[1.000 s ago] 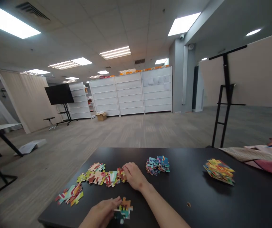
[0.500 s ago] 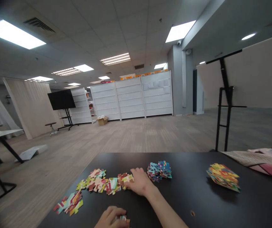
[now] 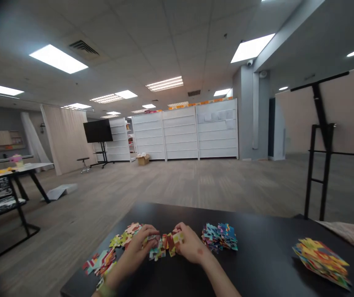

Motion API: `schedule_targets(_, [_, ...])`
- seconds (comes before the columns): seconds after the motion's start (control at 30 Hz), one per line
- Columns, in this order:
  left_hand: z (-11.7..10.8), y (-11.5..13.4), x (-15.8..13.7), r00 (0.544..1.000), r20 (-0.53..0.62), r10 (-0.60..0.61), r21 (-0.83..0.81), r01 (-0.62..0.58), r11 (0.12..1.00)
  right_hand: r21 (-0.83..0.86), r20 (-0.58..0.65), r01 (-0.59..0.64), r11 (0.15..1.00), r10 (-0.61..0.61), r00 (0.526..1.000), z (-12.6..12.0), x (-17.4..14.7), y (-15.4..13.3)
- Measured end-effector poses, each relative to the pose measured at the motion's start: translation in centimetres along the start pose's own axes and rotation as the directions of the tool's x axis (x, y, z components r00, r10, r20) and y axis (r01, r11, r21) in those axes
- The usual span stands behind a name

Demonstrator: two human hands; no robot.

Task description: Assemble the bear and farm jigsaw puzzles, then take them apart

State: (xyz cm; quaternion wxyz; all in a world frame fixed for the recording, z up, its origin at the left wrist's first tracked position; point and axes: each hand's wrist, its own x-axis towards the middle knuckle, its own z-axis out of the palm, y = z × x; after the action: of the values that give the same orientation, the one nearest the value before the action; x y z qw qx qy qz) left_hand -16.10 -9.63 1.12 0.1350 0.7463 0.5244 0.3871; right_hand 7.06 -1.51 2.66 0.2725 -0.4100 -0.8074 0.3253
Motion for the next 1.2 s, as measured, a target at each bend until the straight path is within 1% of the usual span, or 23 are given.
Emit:
schedule_targets(0.1, [0.1,-1.0,1.0,0.996,0.087,-0.021,0.16,0.007,0.987,0.064,-0.048,0.025,0.998,-0.022,0.999,-0.2,0.9,-0.1])
schedule_targets(0.2, [1.1,-1.1,0.8,0.994,0.1,-0.034,0.291,0.003,0.957,0.055,-0.061,0.077,0.995,-0.074,0.995,1.4,1.2,0.1])
schedule_targets(0.27, [1.5,-0.5,0.4,0.993,0.109,-0.038,0.366,-0.005,0.931,-0.014,-0.016,0.117,0.993,-0.117,0.993,2.8,1.3,0.5])
schedule_targets(0.33, [1.6,0.4,-0.1,0.993,0.112,-0.042,0.397,-0.006,0.918,-0.084,0.058,0.144,0.986,-0.14,0.988,3.8,1.2,0.8])
schedule_targets(0.43, [1.4,1.6,-0.8,0.99,0.13,-0.059,0.389,0.004,0.921,-0.126,0.149,0.122,0.984,-0.103,0.983,3.7,1.0,0.7])
schedule_targets(0.5, [1.3,2.2,-1.4,0.986,0.146,-0.074,0.353,0.017,0.935,-0.114,0.196,0.082,0.99,-0.059,0.979,3.0,0.9,0.4])
schedule_targets(0.57, [1.4,2.7,-2.2,0.987,0.136,-0.082,0.268,0.043,0.962,-0.031,0.235,0.036,0.999,-0.027,0.972,2.2,0.6,0.1])
schedule_targets(0.67, [1.5,2.9,-3.5,0.993,0.045,-0.114,0.053,0.111,0.992,0.191,0.316,-0.09,0.977,0.026,0.948,1.2,-0.1,-0.4])
schedule_targets(0.73, [1.6,2.6,-4.1,0.988,-0.036,-0.152,-0.07,0.149,0.986,0.319,0.392,-0.178,0.931,0.042,0.919,0.5,-0.5,-1.0])
schedule_targets(0.77, [1.6,2.3,-4.3,0.982,-0.08,-0.171,-0.109,0.161,0.981,0.377,0.413,-0.196,0.905,0.025,0.91,0.2,-0.7,-1.3])
schedule_targets(0.8, [1.6,1.9,-4.4,0.974,-0.129,-0.189,-0.137,0.171,0.976,0.431,0.419,-0.191,0.882,-0.008,0.908,0.0,-0.8,-1.6])
schedule_targets(0.87, [1.7,0.9,-4.5,0.944,-0.234,-0.231,-0.178,0.192,0.965,0.531,0.395,-0.139,0.836,-0.099,0.914,-0.1,-0.9,-2.2])
schedule_targets(0.93, [2.1,0.0,-4.3,0.905,-0.31,-0.292,-0.241,0.222,0.945,0.592,0.36,-0.084,0.802,-0.17,0.917,0.6,-1.0,-2.6])
schedule_targets(1.0, [3.1,-0.3,-4.0,0.879,-0.297,-0.372,-0.37,0.253,0.894,0.589,0.291,-0.019,0.808,-0.19,0.937,2.1,-1.1,-3.1])
schedule_targets(1.07, [4.4,0.3,-3.6,0.869,-0.236,-0.436,-0.511,0.27,0.816,0.531,0.212,0.037,0.847,-0.175,0.961,3.9,-1.2,-3.5])
schedule_targets(1.1, [5.1,0.8,-3.5,0.866,-0.23,-0.444,-0.546,0.262,0.796,0.505,0.186,0.053,0.861,-0.169,0.968,4.7,-1.3,-3.7])
schedule_targets(1.13, [5.6,1.5,-3.3,0.866,-0.244,-0.437,-0.543,0.251,0.802,0.495,0.175,0.062,0.867,-0.169,0.97,5.4,-1.4,-3.8])
schedule_targets(1.2, [5.9,2.7,-3.2,0.889,-0.242,-0.387,-0.455,0.248,0.855,0.51,0.171,0.064,0.858,-0.174,0.97,6.0,-1.5,-4.0])
